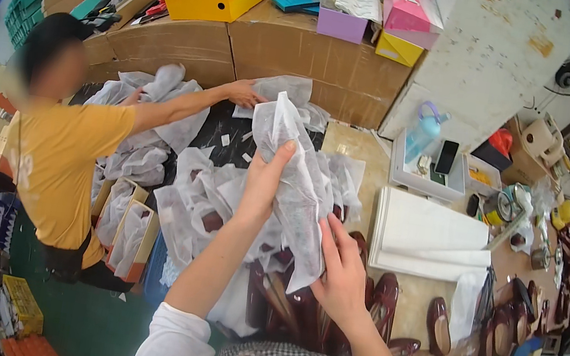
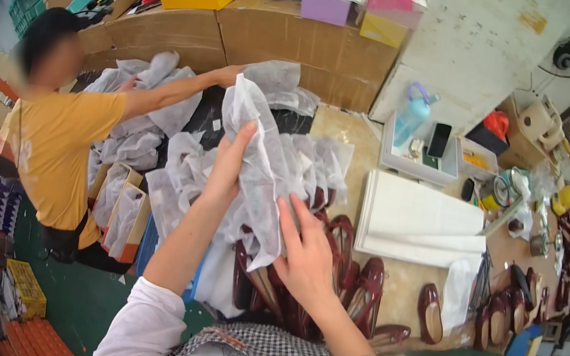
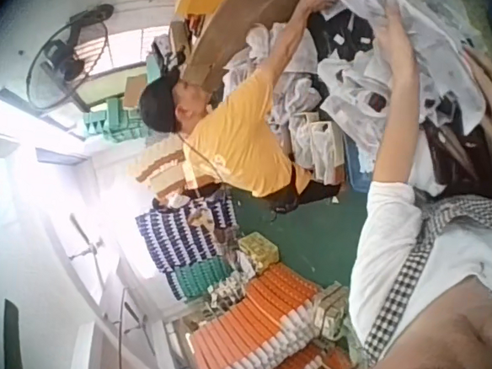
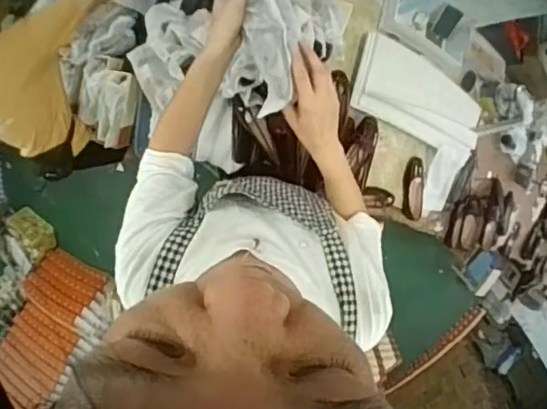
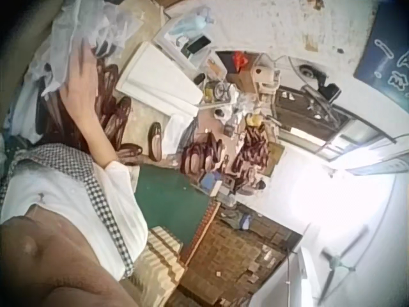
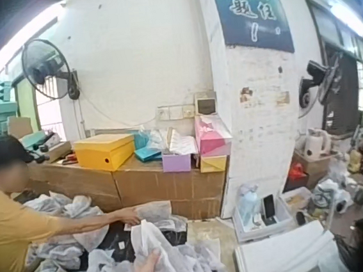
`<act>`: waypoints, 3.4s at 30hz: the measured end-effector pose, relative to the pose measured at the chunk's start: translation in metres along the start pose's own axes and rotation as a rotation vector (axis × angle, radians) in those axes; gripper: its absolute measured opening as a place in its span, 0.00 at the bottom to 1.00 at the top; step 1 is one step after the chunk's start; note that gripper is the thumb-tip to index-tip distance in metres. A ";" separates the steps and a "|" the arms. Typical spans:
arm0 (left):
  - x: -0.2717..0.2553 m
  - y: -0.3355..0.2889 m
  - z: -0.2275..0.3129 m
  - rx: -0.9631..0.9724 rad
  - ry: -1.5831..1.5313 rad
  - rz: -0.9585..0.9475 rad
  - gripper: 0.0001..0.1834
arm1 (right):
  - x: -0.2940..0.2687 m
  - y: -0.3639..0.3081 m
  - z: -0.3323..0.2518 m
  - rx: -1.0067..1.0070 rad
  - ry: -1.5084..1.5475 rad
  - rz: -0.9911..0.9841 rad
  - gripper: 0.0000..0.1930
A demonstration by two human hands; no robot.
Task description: The person repeatedly picks up maroon high-heeled shoes and wraps each one individually in a white tissue sheet. The wrapped shoes are then placed into a blue plastic basket. The process is repetitive, involving picking, wrapping, and placing the shoes one by one.
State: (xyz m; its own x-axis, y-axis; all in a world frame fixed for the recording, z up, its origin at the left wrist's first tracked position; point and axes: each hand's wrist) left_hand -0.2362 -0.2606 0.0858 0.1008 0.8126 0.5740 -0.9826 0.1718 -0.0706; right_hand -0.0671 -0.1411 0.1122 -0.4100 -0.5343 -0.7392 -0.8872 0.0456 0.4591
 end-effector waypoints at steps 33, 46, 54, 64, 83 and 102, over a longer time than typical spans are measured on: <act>0.015 -0.210 -0.067 0.277 0.451 -0.411 0.40 | -0.021 -0.099 0.023 0.533 0.799 0.059 0.25; 0.032 -0.070 0.058 0.318 0.640 -0.268 0.06 | -0.057 -0.117 0.042 0.345 2.311 -0.376 0.48; 0.085 -0.059 0.090 0.269 0.847 -0.437 0.12 | -0.052 -0.110 0.031 0.247 2.676 -0.226 0.46; 0.098 -0.052 0.083 0.299 0.883 -0.457 0.12 | -0.052 -0.110 0.033 0.308 2.730 -0.127 0.45; 0.033 0.022 -0.059 0.887 1.327 -1.037 0.09 | 0.130 -0.005 0.160 -0.064 0.129 -0.262 0.21; -0.081 0.348 -0.145 0.398 1.552 -0.180 0.17 | 0.038 -0.006 0.196 0.634 0.118 -0.304 0.24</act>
State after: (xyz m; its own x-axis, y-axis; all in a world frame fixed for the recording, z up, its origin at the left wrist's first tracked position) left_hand -0.5636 -0.1856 -0.1038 0.0228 0.5928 -0.8050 -0.8922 0.3754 0.2512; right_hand -0.1191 0.0035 -0.0146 -0.1312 -0.6876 -0.7142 -0.9253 0.3434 -0.1607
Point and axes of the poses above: each hand's wrist, its own y-axis towards the middle knuckle, its own x-axis out of the palm, z = x × y, and after that the axes turned 8 degrees about -y, right-handed
